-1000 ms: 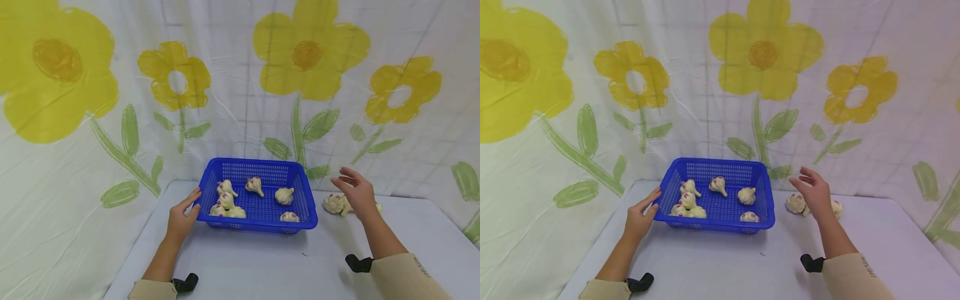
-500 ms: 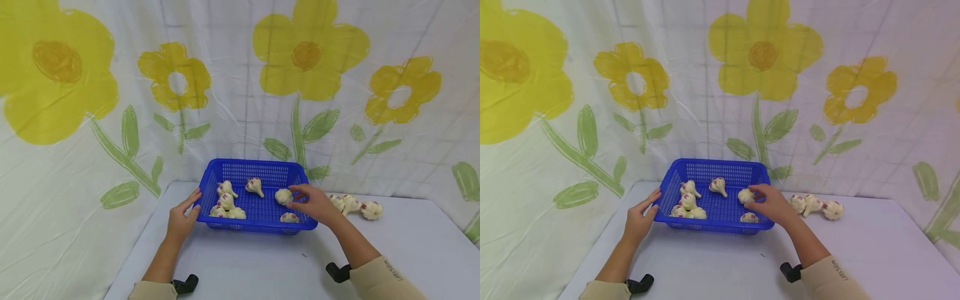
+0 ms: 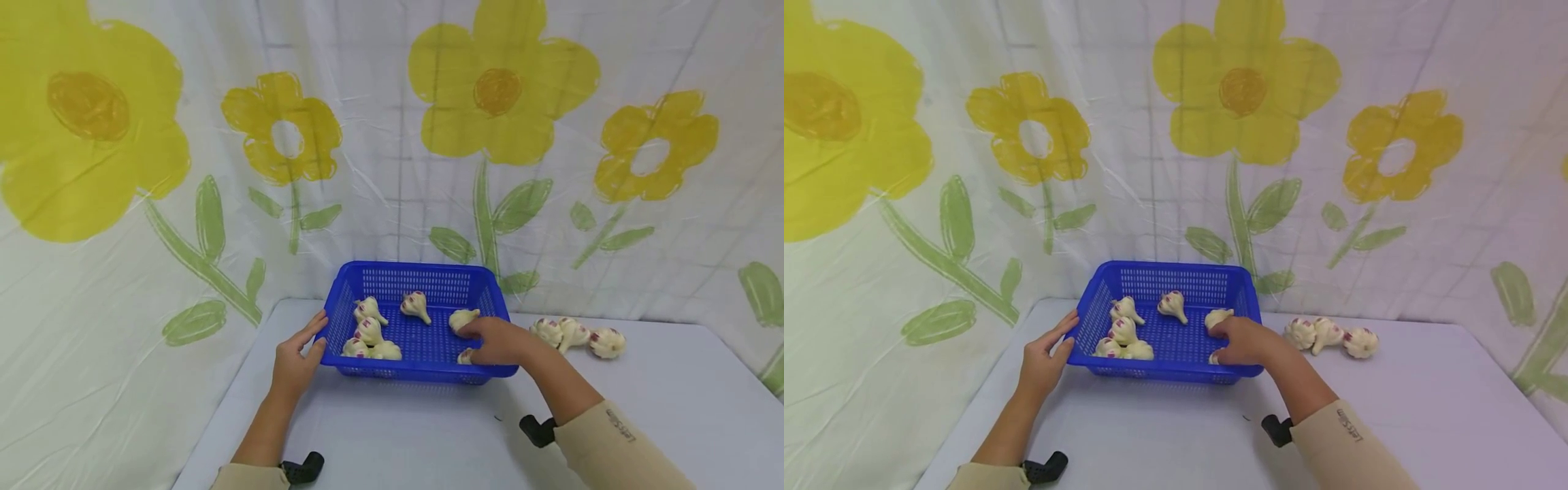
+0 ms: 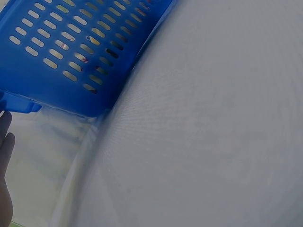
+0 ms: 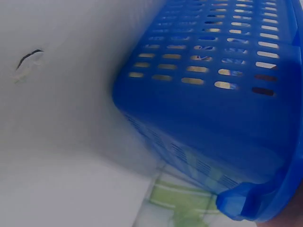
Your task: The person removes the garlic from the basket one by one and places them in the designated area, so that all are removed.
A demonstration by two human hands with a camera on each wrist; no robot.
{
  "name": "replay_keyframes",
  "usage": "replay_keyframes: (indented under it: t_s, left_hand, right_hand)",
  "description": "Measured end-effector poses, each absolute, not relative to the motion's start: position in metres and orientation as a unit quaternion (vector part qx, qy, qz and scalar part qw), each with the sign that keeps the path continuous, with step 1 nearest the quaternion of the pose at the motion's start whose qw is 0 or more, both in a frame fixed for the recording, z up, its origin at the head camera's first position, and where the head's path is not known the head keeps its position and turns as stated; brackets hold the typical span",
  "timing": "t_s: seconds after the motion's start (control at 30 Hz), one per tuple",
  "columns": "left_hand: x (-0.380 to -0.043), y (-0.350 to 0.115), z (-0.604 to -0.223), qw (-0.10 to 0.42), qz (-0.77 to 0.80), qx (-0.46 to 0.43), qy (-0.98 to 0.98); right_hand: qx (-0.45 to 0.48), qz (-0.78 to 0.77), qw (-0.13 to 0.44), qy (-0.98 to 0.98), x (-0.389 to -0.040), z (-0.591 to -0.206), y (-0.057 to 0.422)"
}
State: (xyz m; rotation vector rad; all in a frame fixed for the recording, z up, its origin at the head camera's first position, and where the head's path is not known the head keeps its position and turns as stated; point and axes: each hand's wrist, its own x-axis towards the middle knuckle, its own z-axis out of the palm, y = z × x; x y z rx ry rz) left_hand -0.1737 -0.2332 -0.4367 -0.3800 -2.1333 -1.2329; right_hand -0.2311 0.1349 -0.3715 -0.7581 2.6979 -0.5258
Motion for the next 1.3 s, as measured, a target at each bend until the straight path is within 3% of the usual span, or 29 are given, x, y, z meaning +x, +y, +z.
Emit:
replay_keyframes:
  t_s: [0.4,0.87,1.07,1.3]
  left_hand:
    - [-0.174,-0.232,-0.437,0.329,-0.465,-0.148,-0.808]
    - [-0.195,-0.247,-0.471,0.319,-0.459,-0.141,-0.817]
    - [-0.195,-0.248,-0.47,0.309,-0.46,-0.148,-0.819]
    - [-0.175,-0.233,-0.438,0.327,-0.464,-0.153,-0.809]
  right_hand:
    - [-0.208,-0.134,0.137,0.959,-0.228,-0.379,0.123]
    - [-0.175,-0.127,0.123,0.968,-0.234,-0.39,0.111]
    - [-0.177,-0.155,0.122,0.964,-0.24,-0.397,0.108]
    - [-0.205,-0.191,0.118,0.953,-0.247,-0.404,0.102]
